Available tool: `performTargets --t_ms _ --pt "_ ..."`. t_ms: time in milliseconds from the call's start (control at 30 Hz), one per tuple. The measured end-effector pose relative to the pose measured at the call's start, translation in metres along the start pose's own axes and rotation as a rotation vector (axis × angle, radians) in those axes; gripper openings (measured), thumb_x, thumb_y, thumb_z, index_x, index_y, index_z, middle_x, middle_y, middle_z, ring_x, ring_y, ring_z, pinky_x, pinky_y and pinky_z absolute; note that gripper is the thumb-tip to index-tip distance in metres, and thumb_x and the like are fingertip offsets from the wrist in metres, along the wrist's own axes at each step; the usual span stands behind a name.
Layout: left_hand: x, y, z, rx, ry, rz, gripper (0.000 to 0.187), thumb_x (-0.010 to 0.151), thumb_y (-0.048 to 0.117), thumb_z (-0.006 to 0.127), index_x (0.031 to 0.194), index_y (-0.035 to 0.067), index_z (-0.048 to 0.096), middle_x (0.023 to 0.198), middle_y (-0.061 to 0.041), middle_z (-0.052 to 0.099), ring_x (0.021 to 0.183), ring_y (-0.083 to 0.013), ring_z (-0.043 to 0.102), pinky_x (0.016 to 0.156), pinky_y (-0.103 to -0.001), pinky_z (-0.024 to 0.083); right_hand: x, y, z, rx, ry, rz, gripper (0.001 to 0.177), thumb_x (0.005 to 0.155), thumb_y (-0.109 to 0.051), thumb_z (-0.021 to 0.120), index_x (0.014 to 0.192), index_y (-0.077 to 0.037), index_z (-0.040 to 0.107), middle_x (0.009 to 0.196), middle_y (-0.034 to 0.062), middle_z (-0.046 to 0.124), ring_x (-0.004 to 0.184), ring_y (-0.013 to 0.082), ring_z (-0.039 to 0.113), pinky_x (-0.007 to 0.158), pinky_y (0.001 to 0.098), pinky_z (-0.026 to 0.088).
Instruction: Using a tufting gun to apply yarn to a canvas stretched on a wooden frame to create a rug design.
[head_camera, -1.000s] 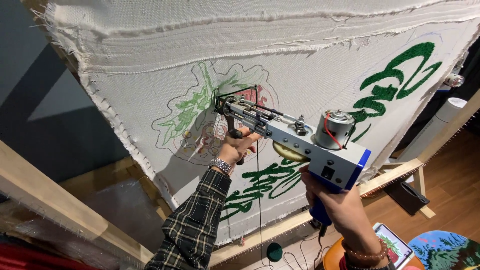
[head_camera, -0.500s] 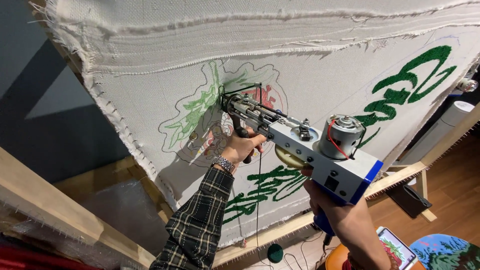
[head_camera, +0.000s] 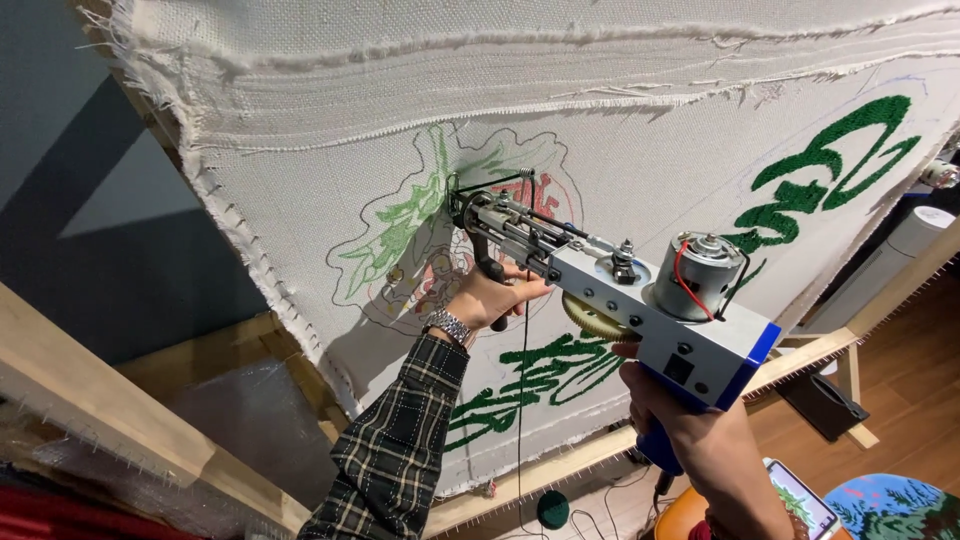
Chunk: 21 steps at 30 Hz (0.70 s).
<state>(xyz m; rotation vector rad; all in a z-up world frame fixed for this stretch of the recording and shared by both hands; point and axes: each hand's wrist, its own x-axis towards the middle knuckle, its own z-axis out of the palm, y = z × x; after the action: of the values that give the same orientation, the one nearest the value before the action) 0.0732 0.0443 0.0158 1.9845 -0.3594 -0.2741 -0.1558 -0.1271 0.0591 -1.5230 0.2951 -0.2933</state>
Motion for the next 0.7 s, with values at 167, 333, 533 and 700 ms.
performTargets --t_ms 167,333,533,700 --pt "0.022 -0.025 0.009 -0.13 0.066 0.0 0.043 0.088 0.031 0.085 0.077 0.015 0.047 0.069 -0.003 0.057 0.043 -0.0159 0.063 0.032 -0.021 0.037 -0.007 -0.006 0.004 -0.054 0.049 0.052 0.022 0.092 -0.011 0.075 0.107 0.004 0.08 0.06 0.0191 0.053 0.054 0.0278 0.049 0.052 0.0412 0.042" --pt "0.026 -0.024 0.005 -0.066 0.116 -0.125 0.043 0.079 0.048 0.083 0.099 0.012 0.068 0.065 -0.003 0.067 0.046 -0.01 0.059 0.043 -0.023 0.052 -0.01 -0.013 0.008 -0.091 0.041 0.055 0.029 0.092 -0.021 0.077 0.088 0.005 0.066 0.058 0.0204 0.059 0.053 0.0276 0.05 0.056 0.0415 0.044" --pt "0.033 -0.028 -0.003 -0.081 0.085 -0.193 0.058 0.067 0.06 0.08 0.103 0.016 0.08 0.114 0.002 0.082 0.048 -0.0052 0.056 0.039 -0.02 0.045 -0.005 -0.002 0.008 -0.063 0.004 -0.051 0.033 0.092 -0.021 0.078 0.074 0.002 0.062 0.054 0.016 0.059 0.05 0.025 0.052 0.056 0.0395 0.044" --pt "0.035 -0.024 -0.006 0.027 0.066 -0.208 0.065 0.067 0.072 0.073 0.1 0.017 0.08 0.049 -0.002 0.058 0.038 -0.0102 0.049 0.04 -0.025 0.044 -0.001 -0.006 0.01 -0.112 -0.016 -0.086 0.044 0.094 -0.024 0.077 0.063 -0.001 0.055 0.051 0.0138 0.058 0.049 0.0234 0.05 0.063 0.0388 0.043"
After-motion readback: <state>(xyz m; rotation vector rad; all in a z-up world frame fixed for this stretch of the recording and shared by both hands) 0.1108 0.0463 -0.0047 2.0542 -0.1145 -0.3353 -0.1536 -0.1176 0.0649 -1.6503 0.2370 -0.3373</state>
